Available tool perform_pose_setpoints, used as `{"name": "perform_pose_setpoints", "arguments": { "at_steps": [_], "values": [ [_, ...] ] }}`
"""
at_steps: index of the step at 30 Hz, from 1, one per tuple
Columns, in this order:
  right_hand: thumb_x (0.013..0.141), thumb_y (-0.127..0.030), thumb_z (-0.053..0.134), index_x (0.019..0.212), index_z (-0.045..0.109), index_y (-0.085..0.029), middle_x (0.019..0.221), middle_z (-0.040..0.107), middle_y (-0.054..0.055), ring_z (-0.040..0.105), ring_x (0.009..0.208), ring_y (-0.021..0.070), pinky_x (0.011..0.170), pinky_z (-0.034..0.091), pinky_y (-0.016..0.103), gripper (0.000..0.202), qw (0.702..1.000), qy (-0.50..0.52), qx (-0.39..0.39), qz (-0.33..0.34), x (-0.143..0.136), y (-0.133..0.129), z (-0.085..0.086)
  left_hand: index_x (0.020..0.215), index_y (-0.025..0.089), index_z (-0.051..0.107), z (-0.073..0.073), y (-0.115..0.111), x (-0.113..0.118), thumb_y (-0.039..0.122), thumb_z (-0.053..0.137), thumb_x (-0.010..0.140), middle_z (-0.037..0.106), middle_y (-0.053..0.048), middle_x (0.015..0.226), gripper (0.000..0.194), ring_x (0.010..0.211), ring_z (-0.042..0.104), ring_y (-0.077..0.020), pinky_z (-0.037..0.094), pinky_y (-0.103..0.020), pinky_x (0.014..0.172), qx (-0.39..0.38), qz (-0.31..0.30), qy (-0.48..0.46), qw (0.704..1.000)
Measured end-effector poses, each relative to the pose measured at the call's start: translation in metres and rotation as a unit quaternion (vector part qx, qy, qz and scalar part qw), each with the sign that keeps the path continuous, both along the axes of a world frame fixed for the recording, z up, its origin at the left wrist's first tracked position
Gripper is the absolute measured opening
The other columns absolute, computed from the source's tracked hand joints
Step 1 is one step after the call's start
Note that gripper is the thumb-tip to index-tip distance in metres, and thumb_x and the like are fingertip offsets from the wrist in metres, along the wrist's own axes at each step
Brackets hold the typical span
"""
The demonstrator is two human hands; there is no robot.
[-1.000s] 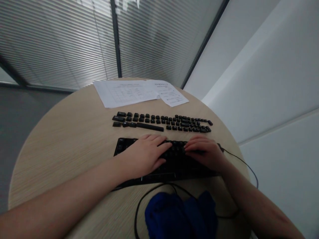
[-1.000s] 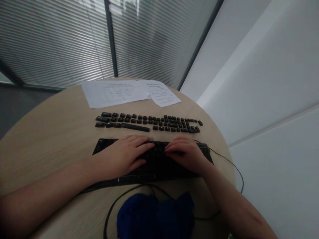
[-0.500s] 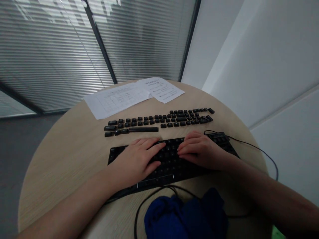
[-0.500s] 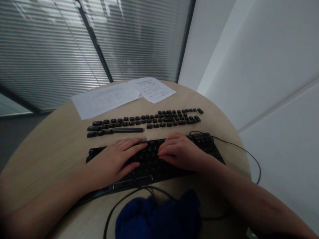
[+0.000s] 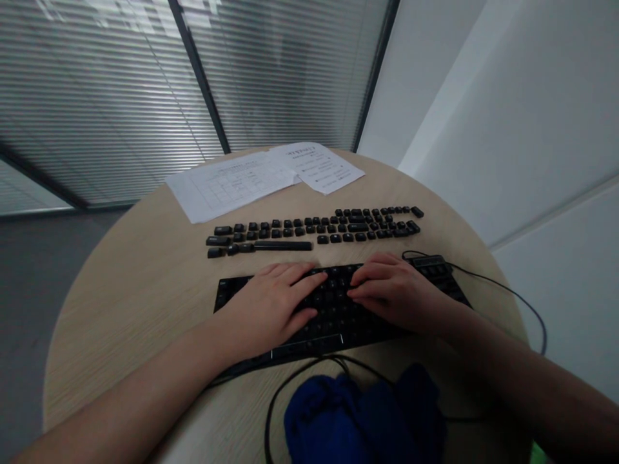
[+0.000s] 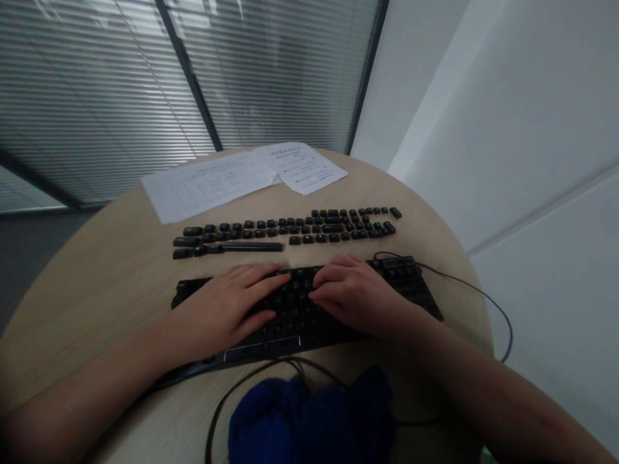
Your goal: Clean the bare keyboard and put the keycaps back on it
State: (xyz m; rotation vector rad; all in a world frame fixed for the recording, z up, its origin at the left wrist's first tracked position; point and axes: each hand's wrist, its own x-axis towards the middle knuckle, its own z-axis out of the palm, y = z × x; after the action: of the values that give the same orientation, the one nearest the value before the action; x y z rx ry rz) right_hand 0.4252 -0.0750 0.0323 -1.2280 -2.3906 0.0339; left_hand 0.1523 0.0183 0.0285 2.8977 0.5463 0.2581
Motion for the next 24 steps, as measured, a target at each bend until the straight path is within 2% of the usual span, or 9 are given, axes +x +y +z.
{"name": "perform_pose_setpoints", "arguments": {
  "at_steps": [8,18,21,24],
  "values": [
    [0.095,-0.03,0.072,0.101,0.082,-0.027,0.089,0.07,0.003,0.063,0.082,0.0181,0.084,0.047,0.038,0.012,0.996,-0.001,-0.086,-0.008,0.004,0.0,0.011,0.147,0.021,0.054,-0.001,0.001,-0.001,0.036,0.063,0.098,0.058,-0.016,0.151,0.052,0.135,0.059,-0.0329,0.047,-0.053,0.113,0.003,-0.002,-0.001,1.0],
    [0.096,-0.03,0.071,0.103,0.083,-0.029,0.081,0.065,0.001,0.06,0.078,0.0165,0.079,0.043,0.035,0.014,0.992,-0.018,-0.128,-0.008,0.007,0.001,0.015,0.147,0.021,0.055,-0.001,0.001,0.0,0.034,0.062,0.099,0.059,-0.015,0.149,0.051,0.133,0.06,-0.0331,0.047,-0.054,0.113,0.0,0.002,-0.013,1.0],
    [0.098,-0.033,0.068,0.102,0.083,-0.027,0.085,0.066,0.003,0.061,0.081,0.0172,0.08,0.044,0.035,0.016,0.991,0.003,-0.134,0.01,0.01,0.002,0.015,0.147,0.021,0.056,0.0,0.0,0.0,0.034,0.063,0.098,0.059,-0.016,0.149,0.051,0.133,0.06,-0.0332,0.048,-0.054,0.113,-0.003,0.005,-0.005,1.0],
    [0.101,-0.036,0.063,0.107,0.081,-0.025,0.1,0.073,0.007,0.065,0.094,0.02,0.088,0.048,0.037,0.022,0.991,0.073,-0.114,0.013,0.019,0.005,0.014,0.147,0.021,0.055,0.002,0.0,-0.001,0.033,0.063,0.098,0.058,-0.016,0.151,0.051,0.135,0.059,-0.0336,0.047,-0.054,0.114,-0.008,0.009,-0.002,1.0]
  ]
}}
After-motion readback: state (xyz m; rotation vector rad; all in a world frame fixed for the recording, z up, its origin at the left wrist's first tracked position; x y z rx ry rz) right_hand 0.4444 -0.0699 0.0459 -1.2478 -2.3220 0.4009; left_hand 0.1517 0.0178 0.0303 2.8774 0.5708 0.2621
